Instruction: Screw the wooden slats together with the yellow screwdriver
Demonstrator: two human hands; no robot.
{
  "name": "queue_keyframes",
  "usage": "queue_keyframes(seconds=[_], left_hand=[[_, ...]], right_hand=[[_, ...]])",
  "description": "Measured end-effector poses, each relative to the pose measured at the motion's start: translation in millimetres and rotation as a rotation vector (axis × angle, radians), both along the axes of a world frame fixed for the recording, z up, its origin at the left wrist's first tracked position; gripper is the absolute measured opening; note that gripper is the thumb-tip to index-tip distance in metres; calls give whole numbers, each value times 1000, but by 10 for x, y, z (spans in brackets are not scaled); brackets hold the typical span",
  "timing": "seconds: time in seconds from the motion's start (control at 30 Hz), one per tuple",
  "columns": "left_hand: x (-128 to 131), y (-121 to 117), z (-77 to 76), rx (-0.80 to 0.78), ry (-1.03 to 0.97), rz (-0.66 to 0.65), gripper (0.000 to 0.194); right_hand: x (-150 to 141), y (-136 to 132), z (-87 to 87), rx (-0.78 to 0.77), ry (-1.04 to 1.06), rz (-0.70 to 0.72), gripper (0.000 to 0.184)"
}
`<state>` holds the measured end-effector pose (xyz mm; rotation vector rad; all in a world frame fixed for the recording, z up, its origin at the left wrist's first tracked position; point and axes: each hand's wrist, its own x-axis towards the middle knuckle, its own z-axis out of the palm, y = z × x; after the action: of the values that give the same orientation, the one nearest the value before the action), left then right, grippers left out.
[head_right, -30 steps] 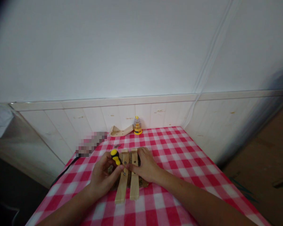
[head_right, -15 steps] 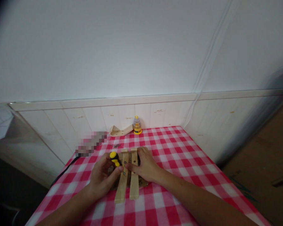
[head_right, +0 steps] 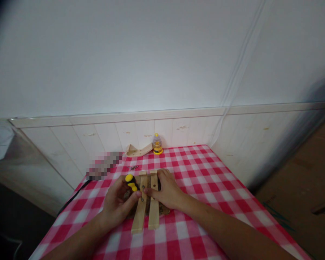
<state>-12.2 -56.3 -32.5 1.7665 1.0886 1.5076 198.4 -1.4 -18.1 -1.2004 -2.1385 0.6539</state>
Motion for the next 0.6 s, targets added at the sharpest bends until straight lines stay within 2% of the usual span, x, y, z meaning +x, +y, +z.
queue_keyframes(seconds=[0.27,0.6], left_hand=[[20,-9,60,20,-6,16,24],[22,-1,69,-29,-16,-55,25]], right_hand=[[6,-9,4,-3,-10,-4,39],[6,7,-19,11,-4,1,40]])
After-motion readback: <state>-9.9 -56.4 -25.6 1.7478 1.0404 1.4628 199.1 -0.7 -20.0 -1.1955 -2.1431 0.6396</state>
